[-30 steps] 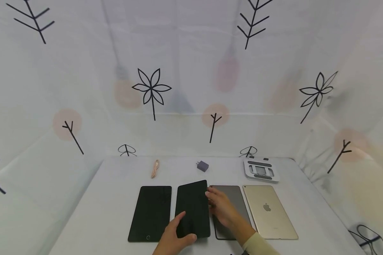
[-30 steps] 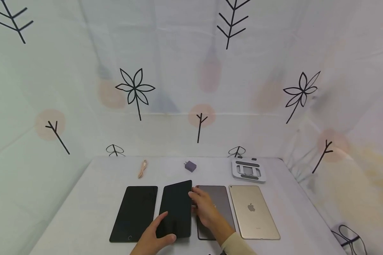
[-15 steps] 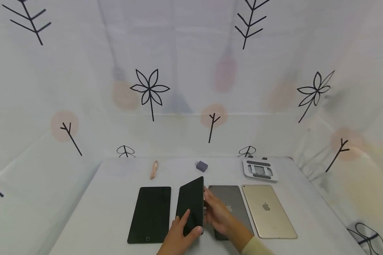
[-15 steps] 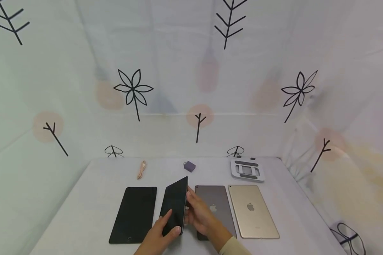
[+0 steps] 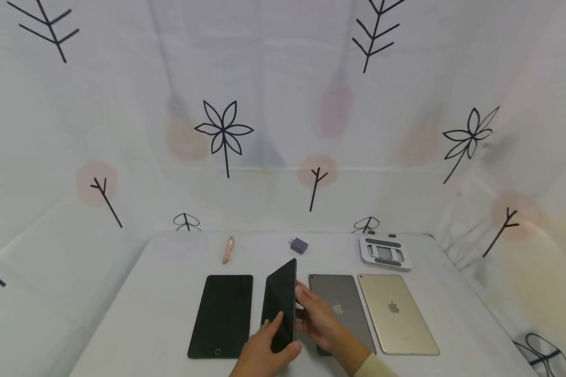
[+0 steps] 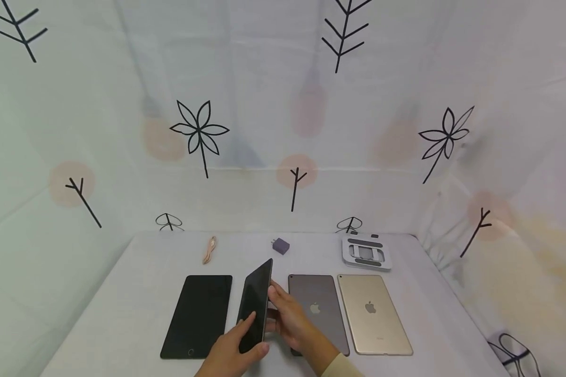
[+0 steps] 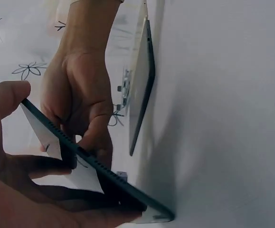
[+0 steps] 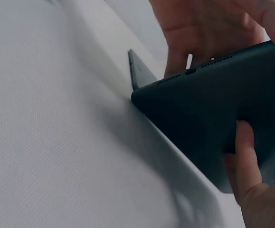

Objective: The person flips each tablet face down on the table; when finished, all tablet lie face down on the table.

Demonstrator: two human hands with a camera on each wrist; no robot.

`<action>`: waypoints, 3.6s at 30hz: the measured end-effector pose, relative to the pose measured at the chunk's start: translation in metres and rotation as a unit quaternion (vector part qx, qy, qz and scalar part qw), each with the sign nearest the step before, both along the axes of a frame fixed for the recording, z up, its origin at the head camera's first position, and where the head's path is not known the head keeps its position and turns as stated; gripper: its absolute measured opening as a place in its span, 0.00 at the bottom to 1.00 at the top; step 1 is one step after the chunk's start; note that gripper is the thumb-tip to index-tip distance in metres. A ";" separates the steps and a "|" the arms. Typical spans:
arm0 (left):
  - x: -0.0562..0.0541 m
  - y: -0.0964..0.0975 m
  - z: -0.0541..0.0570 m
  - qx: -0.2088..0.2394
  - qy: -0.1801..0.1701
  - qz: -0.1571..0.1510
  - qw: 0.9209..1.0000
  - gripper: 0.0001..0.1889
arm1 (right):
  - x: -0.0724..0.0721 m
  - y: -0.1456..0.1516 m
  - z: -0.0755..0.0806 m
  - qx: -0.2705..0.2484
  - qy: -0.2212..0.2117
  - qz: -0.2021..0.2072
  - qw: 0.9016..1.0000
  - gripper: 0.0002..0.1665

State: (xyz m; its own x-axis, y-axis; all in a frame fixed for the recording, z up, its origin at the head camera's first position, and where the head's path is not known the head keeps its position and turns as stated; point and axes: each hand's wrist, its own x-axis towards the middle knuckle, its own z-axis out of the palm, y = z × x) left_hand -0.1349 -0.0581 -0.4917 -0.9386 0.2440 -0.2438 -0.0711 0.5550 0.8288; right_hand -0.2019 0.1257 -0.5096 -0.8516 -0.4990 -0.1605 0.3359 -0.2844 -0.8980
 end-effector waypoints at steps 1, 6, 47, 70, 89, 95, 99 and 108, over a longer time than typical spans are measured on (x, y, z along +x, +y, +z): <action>0.001 -0.001 0.003 0.004 0.012 -0.008 1.000 0.43 | 0.000 -0.001 0.001 0.008 0.002 0.001 1.000 0.41; 0.006 -0.007 0.015 0.043 0.075 -0.028 0.996 0.35 | 0.000 -0.007 0.006 0.077 0.044 0.005 0.996 0.38; -0.010 -0.042 -0.037 -0.065 0.146 0.067 0.985 0.21 | -0.035 0.015 -0.008 0.296 0.160 -0.140 0.931 0.30; -0.009 -0.037 -0.024 -0.107 0.122 0.086 0.983 0.08 | -0.031 0.012 0.012 0.216 0.020 -0.147 0.965 0.39; -0.004 -0.046 -0.021 -0.069 0.103 0.129 0.984 0.17 | -0.023 0.013 0.023 0.181 0.026 -0.153 0.971 0.37; 0.004 -0.085 -0.017 -0.122 0.103 0.168 0.973 0.20 | -0.020 -0.012 0.028 0.112 0.031 -0.119 0.986 0.38; 0.006 -0.107 -0.021 -0.161 0.105 0.177 0.965 0.22 | -0.021 -0.040 0.020 0.084 0.000 -0.102 0.991 0.40; 0.001 -0.128 -0.033 -0.186 0.054 0.173 0.966 0.29 | -0.017 -0.089 0.008 0.063 -0.060 -0.084 0.993 0.41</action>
